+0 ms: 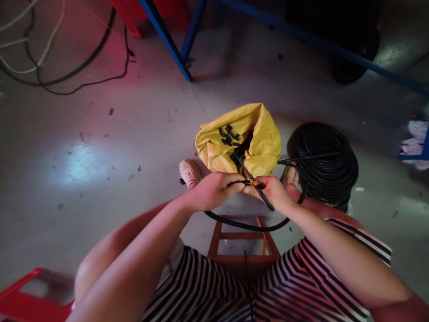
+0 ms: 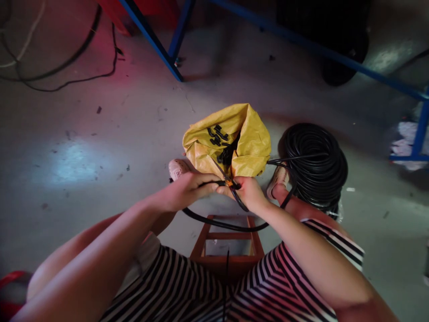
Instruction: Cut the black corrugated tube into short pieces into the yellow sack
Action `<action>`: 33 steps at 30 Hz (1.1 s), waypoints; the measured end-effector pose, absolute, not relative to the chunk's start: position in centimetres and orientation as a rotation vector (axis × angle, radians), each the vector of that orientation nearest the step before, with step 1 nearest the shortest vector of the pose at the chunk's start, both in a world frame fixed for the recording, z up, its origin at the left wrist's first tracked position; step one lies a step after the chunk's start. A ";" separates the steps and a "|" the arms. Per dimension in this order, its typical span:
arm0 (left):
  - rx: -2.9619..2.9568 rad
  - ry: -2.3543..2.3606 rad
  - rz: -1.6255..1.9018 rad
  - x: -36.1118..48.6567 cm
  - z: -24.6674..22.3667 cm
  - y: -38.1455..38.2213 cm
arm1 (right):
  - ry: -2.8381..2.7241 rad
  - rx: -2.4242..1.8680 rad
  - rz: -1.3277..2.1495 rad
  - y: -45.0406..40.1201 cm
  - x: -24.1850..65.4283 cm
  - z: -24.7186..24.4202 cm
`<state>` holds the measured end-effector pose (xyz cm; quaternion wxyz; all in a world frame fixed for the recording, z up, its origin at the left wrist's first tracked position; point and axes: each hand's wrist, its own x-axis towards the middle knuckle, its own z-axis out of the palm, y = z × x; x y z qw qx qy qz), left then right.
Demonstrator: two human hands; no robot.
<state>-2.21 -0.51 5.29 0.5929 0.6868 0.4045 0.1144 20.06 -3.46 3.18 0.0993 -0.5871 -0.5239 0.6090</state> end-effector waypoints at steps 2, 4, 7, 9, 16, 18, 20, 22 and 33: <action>1.579 0.923 0.235 -2.0 4.8 -0.8 | -1.558 -1.719 1.825 -3.1 20.1 3.2; 1.568 0.972 0.231 -1.9 4.5 -0.9 | -1.560 -1.696 1.837 -2.8 20.1 3.3; 1.577 1.064 0.205 -1.8 4.4 -1.0 | -1.478 -1.676 1.797 -2.8 20.0 3.3; 1.593 1.085 0.219 -1.7 4.5 -1.3 | -1.408 -1.670 1.747 -2.9 19.9 3.3; 1.498 0.984 0.305 -0.5 5.4 -2.3 | -1.236 -1.663 1.751 -2.8 19.6 4.2; 1.429 0.953 0.286 -0.7 5.7 -1.9 | -1.218 -1.656 1.741 -2.4 20.0 4.6; 1.377 0.964 0.299 -1.2 5.9 -1.3 | -1.213 -1.630 1.741 -2.1 20.4 4.9; 1.367 1.031 0.371 -1.8 6.1 -0.8 | -1.232 -1.623 1.723 -1.9 20.8 5.0; 1.415 1.167 0.537 -2.5 6.5 -0.5 | -1.426 -1.582 1.930 -4.5 20.1 4.8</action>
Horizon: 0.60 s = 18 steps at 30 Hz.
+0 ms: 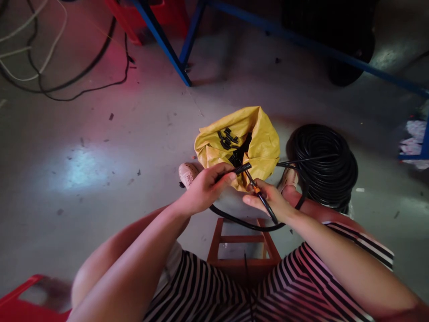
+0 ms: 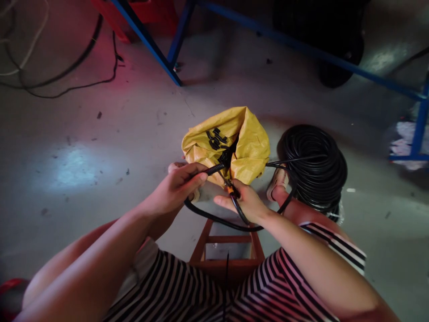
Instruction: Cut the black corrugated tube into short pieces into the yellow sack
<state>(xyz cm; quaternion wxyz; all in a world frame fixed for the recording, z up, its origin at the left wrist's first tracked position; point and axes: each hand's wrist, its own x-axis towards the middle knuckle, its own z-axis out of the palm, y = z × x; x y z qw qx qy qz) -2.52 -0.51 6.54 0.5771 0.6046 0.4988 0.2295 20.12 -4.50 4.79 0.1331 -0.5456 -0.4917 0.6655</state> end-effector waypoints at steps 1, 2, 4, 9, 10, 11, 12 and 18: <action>1.453 1.165 0.537 -2.4 6.5 -0.5 | -1.443 -1.589 1.929 -4.5 20.1 4.9; 1.486 1.161 0.542 -2.3 6.5 -0.5 | -1.456 -1.593 1.929 -4.5 20.1 5.0; 1.529 1.148 0.548 -2.2 6.5 -0.5 | -1.472 -1.598 1.924 -4.4 20.0 5.2; 1.543 1.146 0.557 -2.0 6.5 -0.4 | -1.479 -1.624 1.907 -4.4 19.8 5.0; 1.543 1.147 0.561 -2.0 6.5 -0.4 | -1.478 -1.620 1.912 -4.4 19.8 5.0; 1.545 1.146 0.565 -1.9 6.5 -0.4 | -1.478 -1.616 1.917 -4.4 19.7 4.9; 1.548 1.143 0.569 -1.9 6.5 -0.4 | -1.479 -1.613 1.920 -4.4 19.7 4.9; 1.548 1.124 0.574 -1.7 6.5 -0.5 | -1.480 -1.621 1.922 -4.4 19.7 5.1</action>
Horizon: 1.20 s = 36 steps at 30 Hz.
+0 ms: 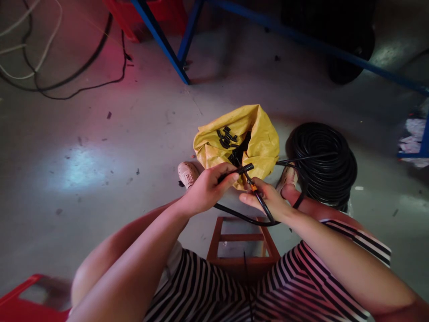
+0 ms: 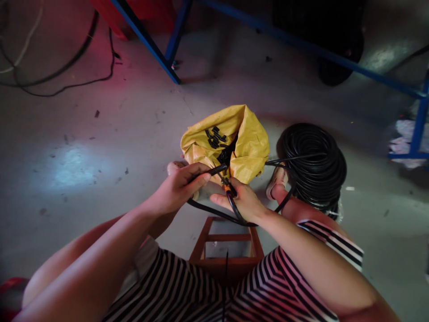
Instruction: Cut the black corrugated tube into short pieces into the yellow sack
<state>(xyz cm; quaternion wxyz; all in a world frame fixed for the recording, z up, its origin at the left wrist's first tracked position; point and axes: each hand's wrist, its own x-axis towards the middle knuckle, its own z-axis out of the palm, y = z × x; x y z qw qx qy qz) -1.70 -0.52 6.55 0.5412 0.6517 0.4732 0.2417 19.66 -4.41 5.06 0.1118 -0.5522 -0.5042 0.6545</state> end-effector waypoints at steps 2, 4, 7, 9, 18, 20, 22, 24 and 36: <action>1.538 1.118 0.580 -1.6 6.6 -0.6 | -1.477 -1.610 1.928 -4.4 19.7 5.2; 1.523 1.125 0.578 -1.6 6.7 -0.6 | -1.488 -1.622 1.923 -4.3 19.6 5.3; 1.530 1.142 0.571 -1.5 6.7 -0.7 | -1.507 -1.639 1.920 -4.3 19.6 5.4; 1.548 1.152 0.578 -1.4 6.8 -0.7 | -1.511 -1.626 1.922 -4.2 19.5 5.4; 1.566 1.170 0.631 -1.3 7.0 -0.5 | -1.502 -1.624 1.940 -4.3 19.5 5.4; 1.555 1.178 0.622 -1.3 7.0 -0.6 | -1.508 -1.619 1.929 -4.3 19.5 5.4; 1.549 1.184 0.607 -1.2 7.0 -0.7 | -1.504 -1.611 1.920 -4.3 19.5 5.4; 1.560 1.195 0.592 -1.2 7.0 -0.7 | -1.494 -1.608 1.926 -4.3 19.4 5.4; 1.540 1.222 0.602 -1.1 6.4 -0.9 | -1.511 -1.567 1.934 -4.2 19.5 5.6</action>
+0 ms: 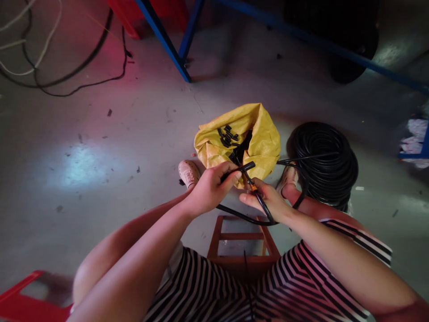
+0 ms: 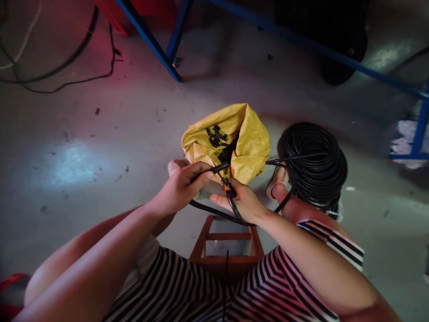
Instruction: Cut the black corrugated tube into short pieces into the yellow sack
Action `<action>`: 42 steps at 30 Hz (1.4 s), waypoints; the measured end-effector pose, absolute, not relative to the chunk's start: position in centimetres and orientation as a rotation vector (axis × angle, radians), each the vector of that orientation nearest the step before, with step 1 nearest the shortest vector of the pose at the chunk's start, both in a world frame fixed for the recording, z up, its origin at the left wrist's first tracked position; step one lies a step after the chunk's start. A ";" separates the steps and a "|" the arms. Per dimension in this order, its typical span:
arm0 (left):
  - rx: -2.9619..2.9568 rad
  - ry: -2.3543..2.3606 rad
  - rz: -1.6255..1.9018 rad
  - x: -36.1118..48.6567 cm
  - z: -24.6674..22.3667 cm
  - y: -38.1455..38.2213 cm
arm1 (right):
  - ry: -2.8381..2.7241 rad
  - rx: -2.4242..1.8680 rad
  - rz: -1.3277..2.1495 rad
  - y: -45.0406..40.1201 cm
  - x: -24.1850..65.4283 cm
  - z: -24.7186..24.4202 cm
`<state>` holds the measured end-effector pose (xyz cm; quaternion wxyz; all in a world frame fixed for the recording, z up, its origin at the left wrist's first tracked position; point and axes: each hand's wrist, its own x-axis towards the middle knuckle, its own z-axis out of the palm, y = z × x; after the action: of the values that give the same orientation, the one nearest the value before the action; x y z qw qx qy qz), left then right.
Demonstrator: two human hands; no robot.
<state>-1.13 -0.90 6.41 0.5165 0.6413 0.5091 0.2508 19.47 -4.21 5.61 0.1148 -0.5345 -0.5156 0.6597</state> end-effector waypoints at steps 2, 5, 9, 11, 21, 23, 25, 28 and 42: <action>1.543 1.222 0.588 -1.1 6.6 -0.9 | -1.517 -1.579 1.936 -4.3 19.5 5.5; 1.539 1.219 0.565 -1.0 6.8 -0.9 | -1.522 -1.574 1.933 -4.4 19.5 5.4; 1.570 1.195 0.509 -1.0 6.6 -1.0 | -1.548 -1.571 1.958 -4.3 19.5 5.2; 1.573 1.166 0.478 -0.9 6.4 -1.1 | -1.590 -1.568 1.960 -4.1 19.6 5.2; 1.540 1.062 0.432 -1.2 6.3 -1.0 | -1.651 -1.526 1.932 -3.3 19.9 5.5; 1.531 1.074 0.437 -1.3 6.2 -1.0 | -1.635 -1.537 1.910 -3.6 19.8 5.0; 1.527 1.105 0.424 -1.4 6.1 -0.9 | -1.619 -1.573 1.895 -4.0 19.8 4.4; 1.511 1.137 0.407 -1.5 5.8 -0.9 | -1.592 -1.625 1.901 -4.6 19.9 3.7; 1.434 1.127 0.434 -1.4 5.4 -0.8 | -1.560 -1.724 1.856 -4.8 20.0 3.5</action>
<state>-1.42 -0.78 5.45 0.5918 0.6166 0.4846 0.1864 19.95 -4.78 3.45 0.0833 -0.5776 -0.5225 0.6216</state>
